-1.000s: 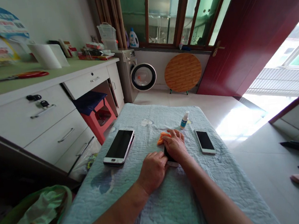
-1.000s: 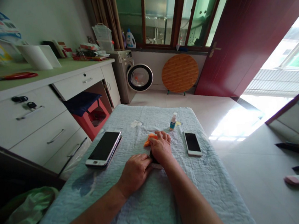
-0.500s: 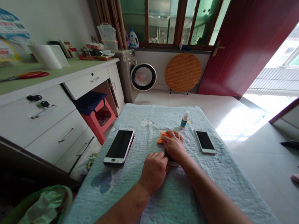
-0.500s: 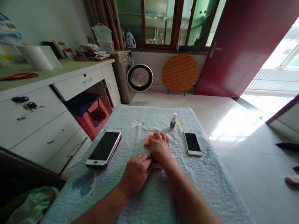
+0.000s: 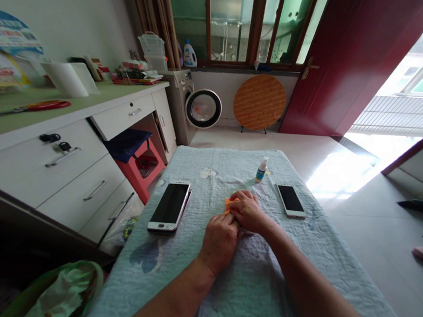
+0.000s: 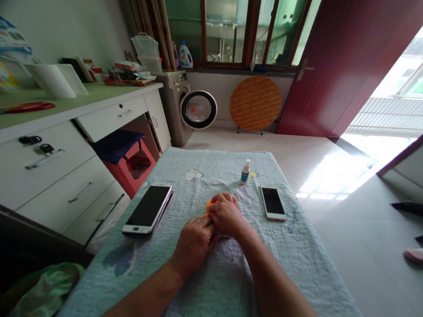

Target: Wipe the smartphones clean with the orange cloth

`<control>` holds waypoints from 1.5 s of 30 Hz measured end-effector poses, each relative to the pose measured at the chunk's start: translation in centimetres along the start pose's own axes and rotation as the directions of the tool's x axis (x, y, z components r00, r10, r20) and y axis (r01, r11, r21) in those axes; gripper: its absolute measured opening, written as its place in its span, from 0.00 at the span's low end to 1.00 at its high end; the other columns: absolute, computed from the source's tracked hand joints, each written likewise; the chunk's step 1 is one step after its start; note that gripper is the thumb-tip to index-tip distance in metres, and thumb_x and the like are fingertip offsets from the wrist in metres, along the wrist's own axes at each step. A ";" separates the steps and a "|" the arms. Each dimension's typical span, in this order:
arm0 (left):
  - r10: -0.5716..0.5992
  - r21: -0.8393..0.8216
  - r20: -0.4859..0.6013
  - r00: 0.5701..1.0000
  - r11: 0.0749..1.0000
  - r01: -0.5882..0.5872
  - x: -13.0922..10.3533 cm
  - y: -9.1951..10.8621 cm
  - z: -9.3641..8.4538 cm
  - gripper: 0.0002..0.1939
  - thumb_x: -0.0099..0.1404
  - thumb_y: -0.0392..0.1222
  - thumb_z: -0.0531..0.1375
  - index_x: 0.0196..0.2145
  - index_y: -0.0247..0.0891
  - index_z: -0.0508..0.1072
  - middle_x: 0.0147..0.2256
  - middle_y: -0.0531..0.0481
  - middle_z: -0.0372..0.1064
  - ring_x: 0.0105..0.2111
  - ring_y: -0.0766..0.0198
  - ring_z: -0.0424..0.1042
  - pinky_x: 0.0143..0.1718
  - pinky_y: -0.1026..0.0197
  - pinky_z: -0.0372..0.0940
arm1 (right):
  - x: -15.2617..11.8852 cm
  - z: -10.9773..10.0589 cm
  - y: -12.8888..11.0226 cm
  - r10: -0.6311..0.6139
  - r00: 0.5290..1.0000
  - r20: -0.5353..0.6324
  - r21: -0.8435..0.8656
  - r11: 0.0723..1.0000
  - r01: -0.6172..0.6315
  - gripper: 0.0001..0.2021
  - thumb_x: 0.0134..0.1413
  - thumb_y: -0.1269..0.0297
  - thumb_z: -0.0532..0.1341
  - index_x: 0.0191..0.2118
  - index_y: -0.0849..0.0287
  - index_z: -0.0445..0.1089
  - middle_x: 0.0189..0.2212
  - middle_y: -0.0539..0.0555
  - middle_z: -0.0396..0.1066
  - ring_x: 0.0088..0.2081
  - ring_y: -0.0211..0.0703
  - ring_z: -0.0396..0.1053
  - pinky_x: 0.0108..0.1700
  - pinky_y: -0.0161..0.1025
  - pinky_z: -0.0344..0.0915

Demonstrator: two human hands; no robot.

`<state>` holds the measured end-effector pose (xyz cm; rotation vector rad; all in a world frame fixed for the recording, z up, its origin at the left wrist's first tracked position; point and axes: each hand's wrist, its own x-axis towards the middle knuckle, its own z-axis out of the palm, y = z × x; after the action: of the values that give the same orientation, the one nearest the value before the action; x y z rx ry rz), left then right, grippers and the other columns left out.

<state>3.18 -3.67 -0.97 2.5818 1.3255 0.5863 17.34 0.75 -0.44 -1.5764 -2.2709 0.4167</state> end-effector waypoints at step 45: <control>0.002 0.092 0.010 1.000 0.996 -0.003 0.1 0.4 0.2 0.09 0.68 0.43 0.58 0.32 0.37 0.73 0.33 0.47 0.71 0.36 0.54 0.68 0.40 0.52 0.62 | 0.3 0.1 0.8 0.161 0.973 -0.166 -0.272 0.941 -0.202 0.12 0.64 0.59 0.54 0.38 0.53 0.74 0.41 0.56 0.66 0.45 0.50 0.57 0.45 0.43 0.51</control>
<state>3.60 -3.79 -1.03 2.6559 1.3769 0.5242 17.85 1.32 -0.81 -1.9010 -2.1598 0.0143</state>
